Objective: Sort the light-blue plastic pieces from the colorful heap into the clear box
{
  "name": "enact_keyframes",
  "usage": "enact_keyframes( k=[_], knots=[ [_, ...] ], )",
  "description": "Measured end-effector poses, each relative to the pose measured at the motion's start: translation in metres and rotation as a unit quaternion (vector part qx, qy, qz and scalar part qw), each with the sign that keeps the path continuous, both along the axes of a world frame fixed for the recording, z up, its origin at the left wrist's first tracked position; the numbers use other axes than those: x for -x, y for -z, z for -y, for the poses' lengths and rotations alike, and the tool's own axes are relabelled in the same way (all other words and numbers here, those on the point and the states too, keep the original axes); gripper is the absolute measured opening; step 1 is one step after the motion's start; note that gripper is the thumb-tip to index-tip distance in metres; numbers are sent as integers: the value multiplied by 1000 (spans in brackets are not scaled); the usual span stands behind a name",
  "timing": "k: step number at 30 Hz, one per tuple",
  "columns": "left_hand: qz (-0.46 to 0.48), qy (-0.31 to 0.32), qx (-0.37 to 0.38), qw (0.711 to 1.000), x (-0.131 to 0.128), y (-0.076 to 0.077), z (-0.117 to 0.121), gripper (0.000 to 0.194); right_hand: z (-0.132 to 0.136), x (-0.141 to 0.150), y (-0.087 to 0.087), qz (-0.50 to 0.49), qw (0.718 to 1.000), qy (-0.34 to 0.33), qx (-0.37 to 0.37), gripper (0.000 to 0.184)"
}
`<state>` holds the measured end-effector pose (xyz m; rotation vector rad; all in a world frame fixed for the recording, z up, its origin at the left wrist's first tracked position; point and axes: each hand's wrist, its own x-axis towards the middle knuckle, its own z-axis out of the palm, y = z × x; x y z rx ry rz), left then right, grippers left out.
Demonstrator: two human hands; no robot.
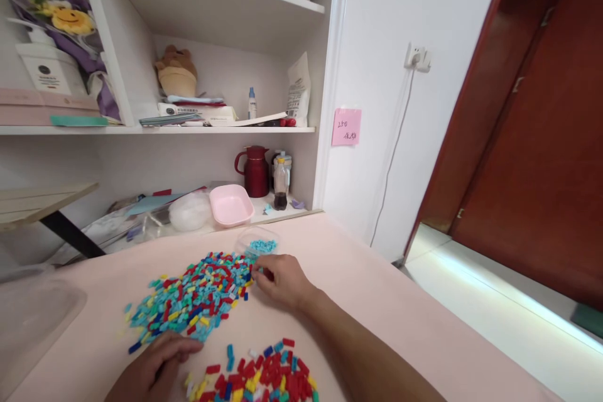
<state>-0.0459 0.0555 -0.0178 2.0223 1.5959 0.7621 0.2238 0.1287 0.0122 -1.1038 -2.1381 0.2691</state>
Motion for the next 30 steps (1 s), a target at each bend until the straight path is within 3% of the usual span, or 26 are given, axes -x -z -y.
enact_keyframes(
  k=[5, 11, 15, 21, 30],
  knots=[
    [-14, -10, 10, 1000, -4, -3, 6, 35, 11, 17, -2, 34, 990, -116, 73, 18],
    [-23, -3, 24, 999, -5, -5, 9, 37, 21, 29, -1, 90, 980, -163, 71, 34],
    [-29, 0, 22, 999, -8, -8, 11, 39, 23, 31, -2, 106, 979, -165, 59, 36],
    [-17, -19, 6, 1000, -10, -9, 13, 36, 20, 27, -3, 97, 972, -181, 111, 21],
    [-31, -12, 11, 999, -9, -11, 13, 38, 16, 26, 2, 62, 972, -184, 134, 27]
  ],
)
